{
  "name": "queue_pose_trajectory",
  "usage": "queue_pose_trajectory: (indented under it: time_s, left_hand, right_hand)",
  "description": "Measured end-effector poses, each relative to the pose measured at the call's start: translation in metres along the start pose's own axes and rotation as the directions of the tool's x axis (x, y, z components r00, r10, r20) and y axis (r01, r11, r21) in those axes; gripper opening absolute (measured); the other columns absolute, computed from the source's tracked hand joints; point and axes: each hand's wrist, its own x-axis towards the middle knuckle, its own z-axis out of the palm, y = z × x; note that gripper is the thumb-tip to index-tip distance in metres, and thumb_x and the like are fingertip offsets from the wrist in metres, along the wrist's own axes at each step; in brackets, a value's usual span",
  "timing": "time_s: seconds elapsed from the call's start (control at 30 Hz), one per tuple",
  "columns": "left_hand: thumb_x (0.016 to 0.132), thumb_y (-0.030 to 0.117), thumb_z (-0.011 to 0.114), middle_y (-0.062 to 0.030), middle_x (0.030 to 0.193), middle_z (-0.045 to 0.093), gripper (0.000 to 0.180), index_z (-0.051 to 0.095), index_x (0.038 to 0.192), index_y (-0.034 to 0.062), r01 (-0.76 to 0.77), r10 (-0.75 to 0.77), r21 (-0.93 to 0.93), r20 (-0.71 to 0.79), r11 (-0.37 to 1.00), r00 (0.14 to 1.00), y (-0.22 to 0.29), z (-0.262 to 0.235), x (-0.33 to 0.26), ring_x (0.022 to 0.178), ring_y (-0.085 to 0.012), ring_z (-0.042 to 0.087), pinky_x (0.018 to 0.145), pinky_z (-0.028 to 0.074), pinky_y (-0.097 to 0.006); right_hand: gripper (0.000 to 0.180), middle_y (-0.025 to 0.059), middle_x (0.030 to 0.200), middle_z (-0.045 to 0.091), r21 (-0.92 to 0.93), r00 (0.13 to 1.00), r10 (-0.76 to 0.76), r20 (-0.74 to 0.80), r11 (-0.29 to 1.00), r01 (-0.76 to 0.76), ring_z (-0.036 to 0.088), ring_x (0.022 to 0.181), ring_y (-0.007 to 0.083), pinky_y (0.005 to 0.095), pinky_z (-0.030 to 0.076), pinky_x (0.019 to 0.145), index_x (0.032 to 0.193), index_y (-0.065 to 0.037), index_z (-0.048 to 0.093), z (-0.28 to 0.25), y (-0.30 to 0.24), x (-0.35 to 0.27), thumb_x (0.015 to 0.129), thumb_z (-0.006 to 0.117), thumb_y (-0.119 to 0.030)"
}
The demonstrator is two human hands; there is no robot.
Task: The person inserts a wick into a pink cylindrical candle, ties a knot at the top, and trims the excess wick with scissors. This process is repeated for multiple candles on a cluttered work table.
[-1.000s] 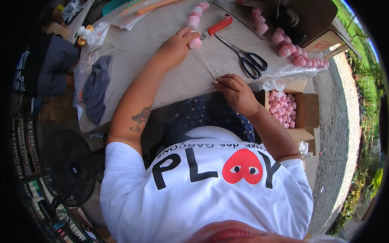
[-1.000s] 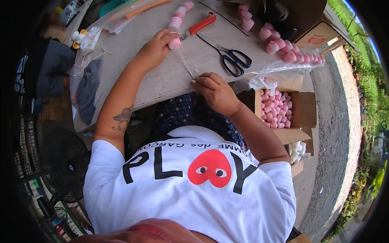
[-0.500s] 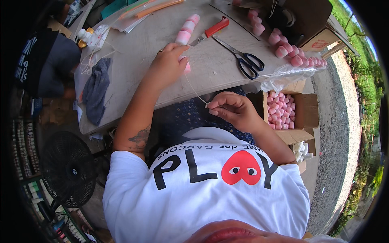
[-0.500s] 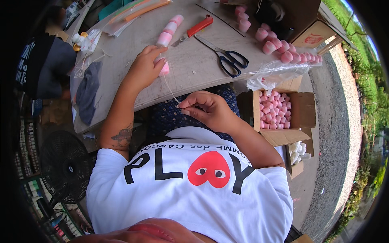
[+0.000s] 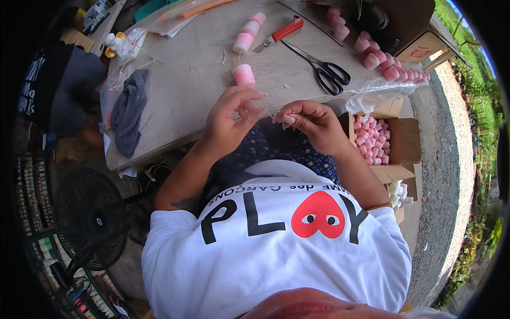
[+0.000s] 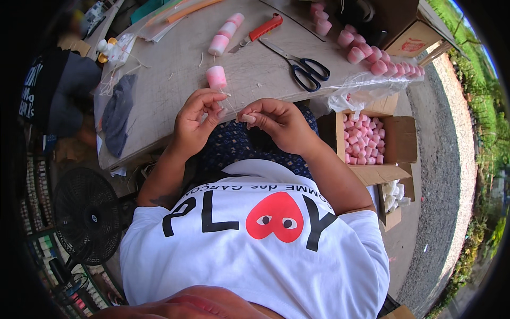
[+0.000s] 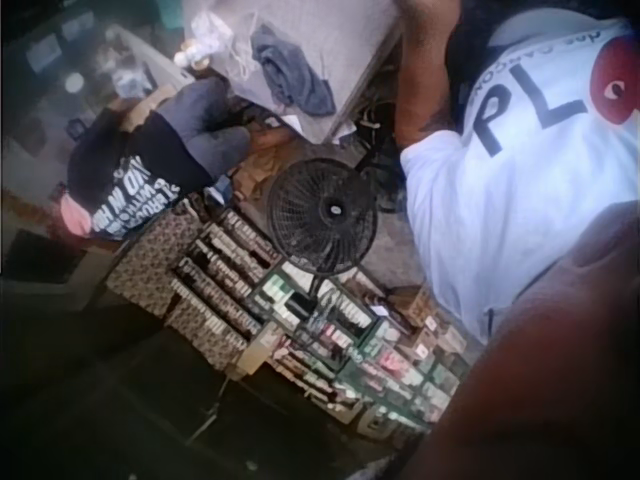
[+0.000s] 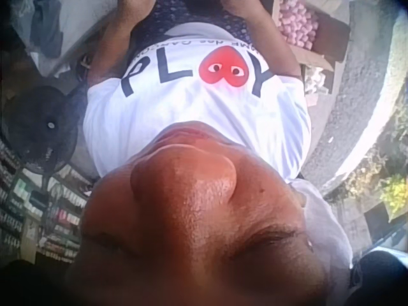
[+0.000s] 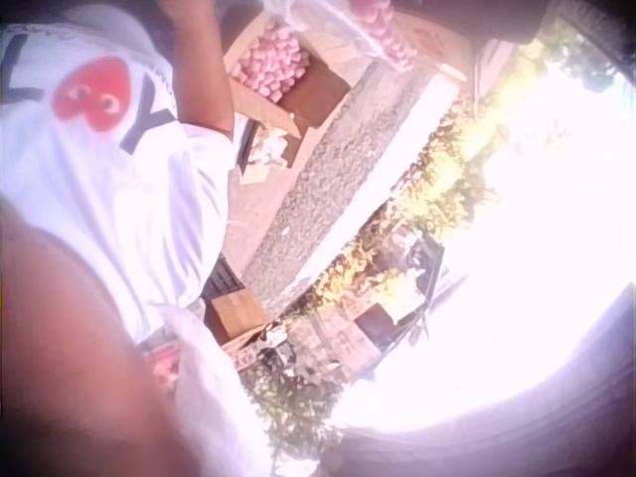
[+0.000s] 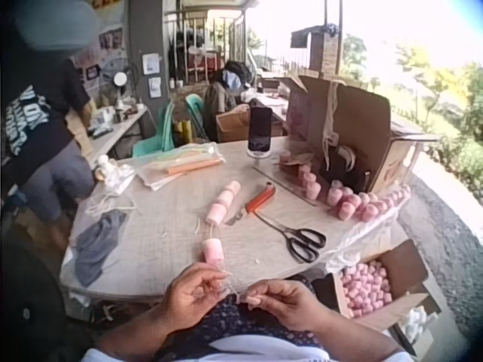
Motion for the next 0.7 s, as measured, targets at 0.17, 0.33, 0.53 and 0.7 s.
queue_pose_trajectory:
  time_s: [0.17,0.33,0.53,0.7]
  left_hand:
    - [0.085,0.003,0.067,-0.0059,0.099,0.054,0.034,0.055,0.117,-0.0009,0.073,-0.071,-0.144,0.023,0.987,0.997,0.001,0.029,-0.005,0.084,-0.0089,0.054,0.075,0.046,-0.022]
    - [0.086,0.005,0.065,-0.0065,0.085,0.059,0.014,0.059,0.098,-0.0004,0.066,-0.071,-0.120,-0.040,0.991,0.997,-0.013,0.034,-0.005,0.072,-0.0105,0.059,0.065,0.048,-0.024]
    - [0.089,0.006,0.062,-0.0052,0.078,0.060,0.007,0.058,0.087,0.0006,0.049,-0.069,-0.161,-0.121,0.986,0.990,-0.002,0.035,0.002,0.065,-0.0097,0.056,0.059,0.046,-0.024]
    - [0.091,0.005,0.060,-0.0033,0.083,0.057,0.007,0.054,0.090,0.0011,0.081,-0.098,-0.168,-0.090,0.982,0.991,-0.002,0.037,-0.001,0.068,-0.0069,0.052,0.062,0.044,-0.020]
  right_hand:
    - [0.042,0.0090,0.085,0.067,-0.345,0.988,-0.108,-0.106,0.936,0.066,0.063,0.071,0.0161,0.0253,0.049,0.066,0.118,-0.002,0.044,0.012,0.008,-0.003,0.085,0.068,-0.008]
    - [0.049,0.0105,0.081,0.066,-0.527,0.972,-0.217,-0.087,0.838,0.140,0.063,0.065,0.0197,0.0275,0.049,0.059,0.119,-0.003,0.040,0.018,0.010,-0.002,0.081,0.071,-0.008]
    - [0.029,0.0086,0.082,0.064,-0.617,0.944,-0.322,-0.072,0.758,0.212,0.061,0.070,0.0221,0.0292,0.048,0.062,0.104,-0.002,0.058,0.011,0.005,0.002,0.078,0.070,-0.002]
    - [0.018,0.0096,0.087,0.061,-0.637,0.923,-0.376,-0.077,0.731,0.245,0.059,0.080,0.0249,0.0321,0.047,0.070,0.092,-0.003,0.064,0.012,0.004,0.000,0.075,0.068,0.003]
